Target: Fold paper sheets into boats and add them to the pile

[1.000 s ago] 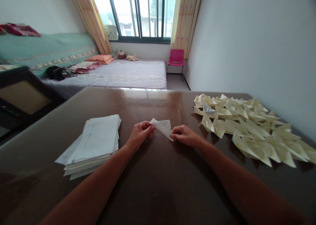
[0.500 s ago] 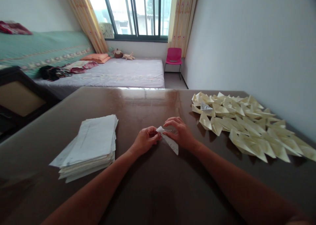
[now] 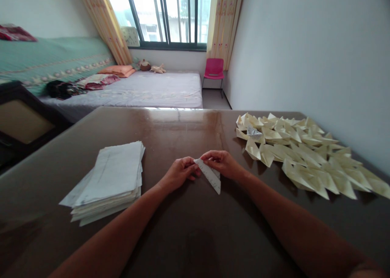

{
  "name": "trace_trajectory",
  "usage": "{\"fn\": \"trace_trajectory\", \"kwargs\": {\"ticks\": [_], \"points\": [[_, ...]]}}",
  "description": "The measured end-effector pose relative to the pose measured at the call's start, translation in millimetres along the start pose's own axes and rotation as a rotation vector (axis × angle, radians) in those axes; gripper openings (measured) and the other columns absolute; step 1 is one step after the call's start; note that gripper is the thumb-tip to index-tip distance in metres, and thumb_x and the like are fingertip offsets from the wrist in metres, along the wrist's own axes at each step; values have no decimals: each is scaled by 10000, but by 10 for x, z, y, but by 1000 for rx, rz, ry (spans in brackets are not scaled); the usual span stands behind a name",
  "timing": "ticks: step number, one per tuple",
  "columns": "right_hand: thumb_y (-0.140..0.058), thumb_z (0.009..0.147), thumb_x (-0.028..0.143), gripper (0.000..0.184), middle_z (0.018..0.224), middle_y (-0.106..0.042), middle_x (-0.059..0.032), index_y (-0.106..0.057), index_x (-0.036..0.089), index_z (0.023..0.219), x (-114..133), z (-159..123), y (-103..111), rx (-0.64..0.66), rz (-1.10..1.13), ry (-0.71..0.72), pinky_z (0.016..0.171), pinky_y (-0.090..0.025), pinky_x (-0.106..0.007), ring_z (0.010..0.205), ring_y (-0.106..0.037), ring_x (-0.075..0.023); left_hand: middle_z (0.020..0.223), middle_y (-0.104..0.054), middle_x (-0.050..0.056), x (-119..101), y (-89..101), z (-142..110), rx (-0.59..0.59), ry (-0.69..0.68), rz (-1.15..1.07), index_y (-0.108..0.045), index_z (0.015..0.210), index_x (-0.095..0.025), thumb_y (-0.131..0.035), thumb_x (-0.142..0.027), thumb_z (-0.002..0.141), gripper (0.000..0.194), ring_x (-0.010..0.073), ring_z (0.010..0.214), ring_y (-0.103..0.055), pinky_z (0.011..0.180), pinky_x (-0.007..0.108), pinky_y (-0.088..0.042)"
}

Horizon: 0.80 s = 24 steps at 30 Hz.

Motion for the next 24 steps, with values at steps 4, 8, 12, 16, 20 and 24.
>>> {"fn": "trace_trajectory", "kwargs": {"ticks": [4, 8, 12, 16, 20, 24], "points": [[-624, 818, 353, 259, 809, -689, -36, -694, 138, 945, -9, 6, -15, 33, 73, -16, 630, -469, -234, 695, -595, -127, 763, -679, 53, 25, -18, 7, 15, 19, -109, -605, 868, -121, -713, -484, 713, 409, 150, 697, -658, 551, 216, -515], [-582, 844, 366, 300, 837, -694, -43, -684, 133, 1003, 7, 6, -19, 68, 98, -37, 640, -475, -239, 716, -601, -132, 767, -681, 51, 28, -38, 3, 1, 23, -144, -560, 879, -132, -694, -479, 738, 398, 150, 649, -673, 501, 198, -504], [-592, 828, 325, 261, 872, -706, -46, -691, 142, 985, -9, 5, -38, 44, 10, -39, 692, -489, -256, 750, -621, -140, 718, -668, 33, 20, -69, -20, -28, 41, -145, -530, 899, -143, -662, -468, 771, 374, 146, 618, -674, 490, 193, -503], [-612, 800, 265, 217, 888, -709, -36, -690, 172, 980, 11, 1, 0, -123, -159, 25, 757, -491, -269, 799, -634, -146, 763, -671, 38, -1, -108, -53, -28, 58, -168, -528, 928, -145, -663, -410, 781, 331, 144, 668, -678, 540, 207, -529], [-629, 784, 251, 266, 965, -701, -36, -666, 191, 1040, 17, -5, 35, -183, -205, 29, 762, -498, -276, 813, -632, -144, 883, -672, 53, -26, -103, -60, -17, 39, -190, -541, 975, -141, -719, -354, 737, 365, 138, 728, -672, 579, 207, -538], [-670, 764, 276, 378, 997, -697, -52, -637, 184, 1129, -40, 14, 21, -98, -96, -11, 813, -508, -296, 889, -641, -164, 838, -683, 71, 1, -86, -49, -14, 52, -204, -574, 920, -111, -751, -421, 705, 416, 139, 732, -669, 595, 191, -529]]}}
Point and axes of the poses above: each hand's wrist, its own z-axis towards the middle knuckle, its own y-axis out of the back of the hand, x = y × z, the point moved 6 cm from there along z, towards the middle knuckle
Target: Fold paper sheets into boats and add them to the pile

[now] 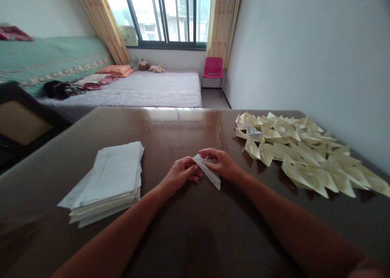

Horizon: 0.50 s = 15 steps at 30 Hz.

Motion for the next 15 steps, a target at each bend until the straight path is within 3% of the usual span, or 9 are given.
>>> {"fn": "trace_trajectory", "kwargs": {"ticks": [3, 7, 10, 15], "points": [[-689, 760, 311, 406, 963, -700, -57, -638, 166, 1136, -26, 8, -7, 8, 70, -26, 799, -514, -295, 876, -646, -167, 813, -687, 71, 27, -2, 8, 3, 17, -11, -594, 893, -104, -755, -466, 689, 446, 142, 706, -671, 591, 199, -532], [-679, 783, 349, 240, 835, -710, -35, -702, 169, 940, 29, -10, -7, -43, 19, -1, 698, -505, -261, 752, -643, -150, 844, -696, 77, 25, -27, 5, 36, 24, -8, -625, 910, -100, -770, -456, 677, 449, 148, 708, -677, 603, 211, -540], [-647, 822, 329, 156, 819, -707, -25, -716, 194, 860, 128, -36, -3, -62, -107, 101, 702, -486, -253, 753, -638, -145, 829, -707, 86, 15, -32, -4, 49, 37, -25, -644, 918, -98, -769, -438, 688, 430, 157, 726, -681, 619, 216, -544], [-560, 890, 305, 180, 980, -689, -47, -721, 241, 937, 215, -67, 17, 11, -365, 273, 803, -473, -281, 866, -626, -163, 832, -717, 95, 11, -14, -9, 30, 57, -55, -666, 898, -101, -746, -453, 715, 405, 154, 723, -682, 615, 207, -544]]}}
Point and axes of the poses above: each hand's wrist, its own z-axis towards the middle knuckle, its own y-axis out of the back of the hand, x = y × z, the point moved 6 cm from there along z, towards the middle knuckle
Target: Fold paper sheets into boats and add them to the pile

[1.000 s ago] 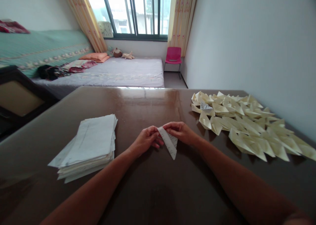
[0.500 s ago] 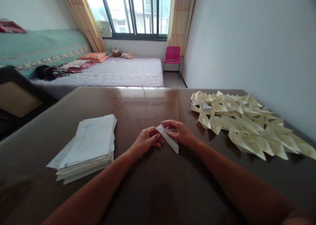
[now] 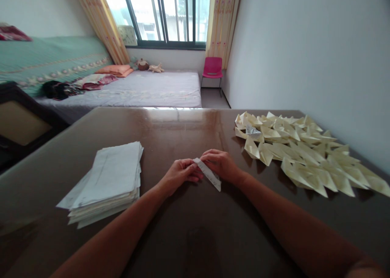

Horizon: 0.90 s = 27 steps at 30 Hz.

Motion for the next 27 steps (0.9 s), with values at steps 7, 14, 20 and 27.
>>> {"fn": "trace_trajectory", "kwargs": {"ticks": [7, 14, 20, 27], "points": [[-481, 873, 134, 309, 1113, -658, -58, -668, 259, 1084, 90, -19, 6, 145, -113, 186, 885, -453, -329, 995, -571, -194, 828, -714, 84, -8, 15, 4, -15, 8, 10, -655, 917, -105, -707, -493, 743, 429, 139, 726, -681, 607, 182, -538], [-433, 845, 120, 212, 862, -670, -32, -620, 189, 917, -7, 8, -20, 21, 169, -91, 714, -491, -263, 764, -606, -134, 733, -697, 47, 3, 31, 3, -100, -8, 61, -621, 854, -121, -670, -522, 759, 415, 123, 654, -663, 527, 168, -520], [-660, 779, 365, 311, 840, -654, -24, -537, 185, 1000, -89, -5, -120, -13, 330, -289, 631, -497, -242, 724, -618, -137, 695, -676, 31, 11, -13, -9, -118, -38, 119, -609, 825, -127, -656, -533, 763, 414, 135, 634, -656, 528, 198, -535], [-633, 811, 336, 164, 739, -660, 6, -588, 193, 877, -112, -15, -112, -84, 324, -292, 585, -472, -224, 640, -605, -120, 736, -683, 41, -46, -15, -48, -129, -46, 120, -639, 824, -120, -718, -485, 719, 388, 134, 675, -654, 544, 182, -522]]}}
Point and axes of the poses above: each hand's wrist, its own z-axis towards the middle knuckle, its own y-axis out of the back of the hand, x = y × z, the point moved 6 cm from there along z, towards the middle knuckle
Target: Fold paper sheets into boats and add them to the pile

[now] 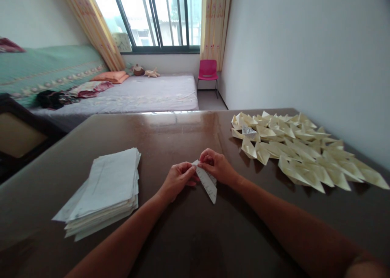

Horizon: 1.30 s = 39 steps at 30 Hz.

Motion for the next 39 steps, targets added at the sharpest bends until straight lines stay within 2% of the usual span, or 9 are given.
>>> {"fn": "trace_trajectory", "kwargs": {"ticks": [7, 13, 17, 22, 28, 32, 36, 39], "points": [[-609, 838, 376, 233, 893, -717, -49, -718, 198, 942, 40, -14, -54, 34, -111, 64, 723, -495, -264, 776, -644, -163, 714, -682, 36, -33, 30, 8, -34, -54, 7, -657, 841, -116, -725, -474, 718, 384, 122, 645, -639, 548, 183, -516], [-575, 855, 306, 204, 724, -702, -24, -734, 181, 832, 28, 3, -41, 80, -172, 42, 590, -427, -226, 647, -599, -136, 705, -675, 31, -19, 62, 7, -82, -61, 64, -629, 830, -132, -720, -484, 715, 381, 146, 660, -645, 546, 212, -514], [-569, 858, 316, 223, 686, -688, -17, -739, 176, 823, 27, 12, -56, 138, -195, 41, 555, -385, -217, 608, -566, -124, 682, -656, 17, -103, 88, 2, -100, -154, 176, -671, 881, -143, -707, -470, 724, 364, 137, 620, -598, 496, 198, -447], [-564, 861, 335, 243, 699, -690, -23, -739, 169, 836, 22, 14, -56, 164, -200, 33, 560, -383, -217, 622, -567, -128, 638, -641, 9, -180, 134, 13, -135, -276, 298, -681, 735, -143, -676, -417, 759, 276, 124, 606, -554, 587, 216, -430], [-540, 869, 318, 246, 659, -645, -14, -696, 157, 770, 66, 8, -45, 150, -234, 34, 549, -360, -219, 603, -536, -119, 600, -591, -10, -138, 144, 28, -150, -242, 263, -633, 728, -143, -658, -426, 777, 288, 104, 579, -504, 553, 199, -399], [-514, 880, 392, 299, 630, -577, 9, -641, 156, 749, 27, 26, -18, 121, -57, -9, 538, -357, -219, 582, -482, -108, 647, -582, -13, -108, 85, 26, -75, -157, 139, -590, 774, -152, -629, -499, 788, 349, 100, 579, -501, 472, 179, -395], [-502, 876, 480, 345, 645, -531, 21, -607, 162, 791, -27, 44, 27, 48, 168, -77, 539, -366, -216, 590, -454, -105, 768, -626, 11, -75, -28, 7, 61, -77, 7, -570, 848, -151, -682, -474, 759, 354, 117, 699, -575, 536, 182, -478], [-539, 850, 505, 360, 631, -500, 31, -608, 156, 792, -22, 42, 14, 42, 234, -94, 514, -336, -208, 570, -414, -92, 772, -624, 3, -42, -61, 3, 92, -56, -38, -559, 854, -145, -717, -437, 743, 350, 98, 681, -574, 557, 177, -493]]}}
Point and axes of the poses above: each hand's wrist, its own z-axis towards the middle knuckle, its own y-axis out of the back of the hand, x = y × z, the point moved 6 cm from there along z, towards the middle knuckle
